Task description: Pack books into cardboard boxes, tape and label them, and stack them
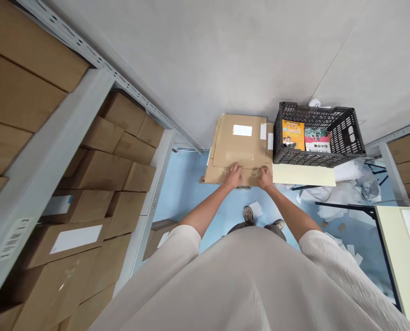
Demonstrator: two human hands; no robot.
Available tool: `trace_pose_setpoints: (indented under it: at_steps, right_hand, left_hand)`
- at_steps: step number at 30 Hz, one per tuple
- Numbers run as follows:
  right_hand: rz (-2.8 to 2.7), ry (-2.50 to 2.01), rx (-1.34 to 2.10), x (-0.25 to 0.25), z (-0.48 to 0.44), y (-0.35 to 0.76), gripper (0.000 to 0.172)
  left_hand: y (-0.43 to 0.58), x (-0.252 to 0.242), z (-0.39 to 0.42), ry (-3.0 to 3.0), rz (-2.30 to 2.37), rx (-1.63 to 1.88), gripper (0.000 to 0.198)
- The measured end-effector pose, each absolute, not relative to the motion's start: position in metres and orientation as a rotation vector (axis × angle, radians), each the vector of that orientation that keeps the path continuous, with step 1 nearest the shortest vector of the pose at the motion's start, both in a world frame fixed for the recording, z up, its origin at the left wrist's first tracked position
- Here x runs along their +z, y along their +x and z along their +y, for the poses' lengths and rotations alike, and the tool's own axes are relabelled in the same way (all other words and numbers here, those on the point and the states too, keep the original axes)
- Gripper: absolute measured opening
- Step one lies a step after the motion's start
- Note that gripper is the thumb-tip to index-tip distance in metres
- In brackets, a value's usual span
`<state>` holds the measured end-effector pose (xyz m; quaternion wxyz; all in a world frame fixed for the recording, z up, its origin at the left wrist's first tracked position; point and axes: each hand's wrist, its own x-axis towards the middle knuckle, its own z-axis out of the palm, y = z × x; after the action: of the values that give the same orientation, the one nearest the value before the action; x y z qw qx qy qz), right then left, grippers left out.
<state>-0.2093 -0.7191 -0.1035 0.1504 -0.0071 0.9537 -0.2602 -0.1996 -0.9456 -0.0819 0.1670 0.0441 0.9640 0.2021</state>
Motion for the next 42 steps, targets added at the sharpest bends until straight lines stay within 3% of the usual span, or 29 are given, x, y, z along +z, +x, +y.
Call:
trace_pose_setpoints:
  at_steps: [6, 11, 21, 27, 30, 42]
  right_hand:
    - [2.756, 0.014, -0.836, -0.113, -0.727, -0.218, 0.068]
    - [2.786, 0.027, -0.931, -0.117, -0.73, -0.217, 0.069]
    - [2.658, 0.287, -1.171, -0.111, -0.739, -0.22, 0.048]
    - [2.865, 0.0, -0.852, -0.092, -0.746, -0.223, 0.06]
    - [2.936, -0.201, -0.747, -0.076, -0.75, -0.226, 0.055]
    - [3.034, -0.693, -0.95, -0.003, -0.75, -0.249, 0.047]
  left_hand:
    - [-0.206, -0.092, -0.958, 0.112, 2.678, 0.518, 0.082]
    - [-0.2, -0.09, -0.972, 0.115, 2.689, 0.52, 0.078]
    - [-0.19, -0.083, -0.992, 0.125, 2.694, 0.495, 0.077]
    - [-0.192, -0.073, -0.987, 0.124, 2.751, 0.412, 0.07]
    - [-0.195, -0.065, -0.99, 0.113, 2.801, 0.383, 0.067]
    - [-0.219, -0.019, -1.004, 0.16, 2.981, 0.378, 0.083]
